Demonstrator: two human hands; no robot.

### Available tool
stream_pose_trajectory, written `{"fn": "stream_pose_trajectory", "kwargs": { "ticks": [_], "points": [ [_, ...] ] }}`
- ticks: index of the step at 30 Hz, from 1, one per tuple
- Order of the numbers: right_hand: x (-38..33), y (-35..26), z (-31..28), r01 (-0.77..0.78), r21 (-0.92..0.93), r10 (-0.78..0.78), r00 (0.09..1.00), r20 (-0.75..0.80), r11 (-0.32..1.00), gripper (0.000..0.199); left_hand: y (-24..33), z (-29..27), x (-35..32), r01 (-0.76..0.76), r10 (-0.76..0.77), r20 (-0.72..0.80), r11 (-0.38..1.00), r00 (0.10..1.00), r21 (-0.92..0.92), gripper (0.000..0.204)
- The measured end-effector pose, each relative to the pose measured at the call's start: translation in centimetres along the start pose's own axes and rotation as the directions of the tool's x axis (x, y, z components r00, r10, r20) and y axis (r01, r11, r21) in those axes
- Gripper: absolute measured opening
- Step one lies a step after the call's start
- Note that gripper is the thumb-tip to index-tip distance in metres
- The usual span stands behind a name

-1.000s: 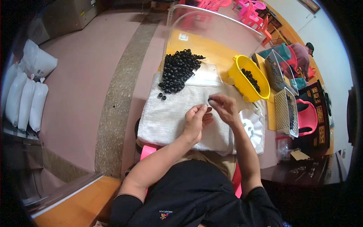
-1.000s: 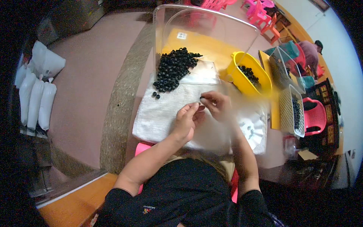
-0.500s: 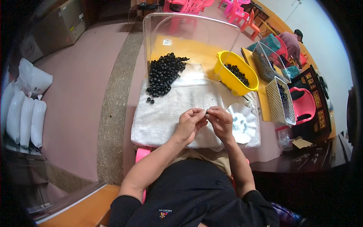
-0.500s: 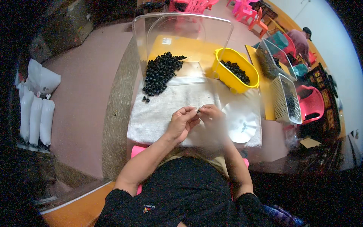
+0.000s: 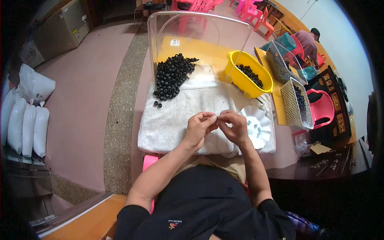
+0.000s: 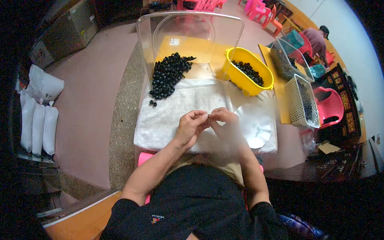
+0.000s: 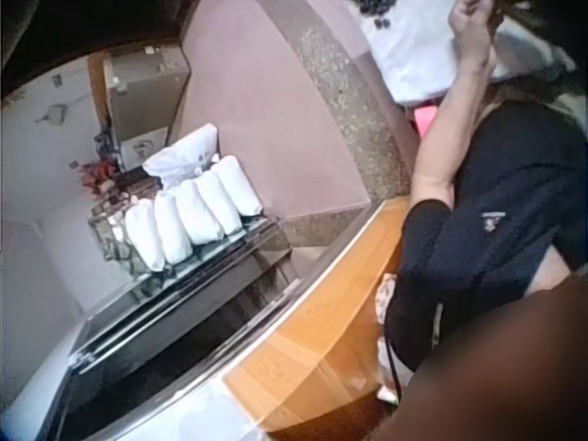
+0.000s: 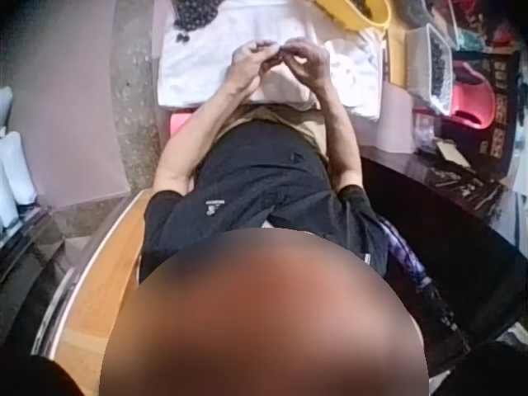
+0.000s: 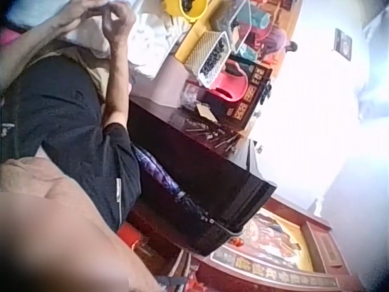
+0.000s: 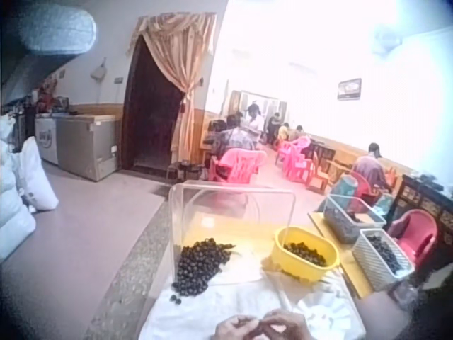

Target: Inspecting and sorting small black berries on a white cloth surface at a manual workstation.

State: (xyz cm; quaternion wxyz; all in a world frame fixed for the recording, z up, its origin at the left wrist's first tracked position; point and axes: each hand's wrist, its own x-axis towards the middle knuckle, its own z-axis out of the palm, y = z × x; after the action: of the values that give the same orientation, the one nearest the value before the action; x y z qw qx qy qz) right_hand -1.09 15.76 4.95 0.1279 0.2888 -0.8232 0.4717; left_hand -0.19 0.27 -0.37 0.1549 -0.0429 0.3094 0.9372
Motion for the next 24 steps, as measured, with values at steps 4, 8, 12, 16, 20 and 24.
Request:
{"fn": "stream_pose_trajectory", "kwargs": {
  "ticks": [4,8,12,16,20,24],
  "points": [
    [0.6,0.8,-0.6,-0.187,0.146,0.172,0.979,0.106,0.971,0.010,0.3,0.4,-0.3,-0.014,0.014,0.011,1.000,1.000,-0.003,0.015],
    [1.1,2.0,-0.5,-0.353,0.454,0.345,0.933,0.104,0.818,0.004,1.0,0.6,-0.2,-0.046,0.044,-0.061,0.998,0.997,-0.046,0.015],
    [2.9,3.0,0.2,-0.177,-0.020,0.176,0.983,-0.048,0.984,0.004,1.1,0.2,-0.1,-0.081,0.077,-0.085,0.996,0.993,-0.041,0.012],
    [3.7,4.6,0.3,-0.097,-0.492,0.156,0.984,0.081,0.865,0.009,0.9,0.1,0.1,-0.097,0.091,-0.095,0.994,0.991,-0.055,0.012],
    [3.1,4.3,0.2,-0.035,-0.606,0.136,0.983,0.121,0.794,0.015,1.0,-0.1,0.3,-0.091,0.086,-0.119,0.995,0.989,-0.041,0.012],
    [1.7,1.9,-0.4,-0.081,-0.236,0.111,0.987,0.119,0.968,0.029,1.3,0.4,-0.2,-0.048,0.042,-0.128,0.998,0.991,-0.044,0.014]
  ]
}}
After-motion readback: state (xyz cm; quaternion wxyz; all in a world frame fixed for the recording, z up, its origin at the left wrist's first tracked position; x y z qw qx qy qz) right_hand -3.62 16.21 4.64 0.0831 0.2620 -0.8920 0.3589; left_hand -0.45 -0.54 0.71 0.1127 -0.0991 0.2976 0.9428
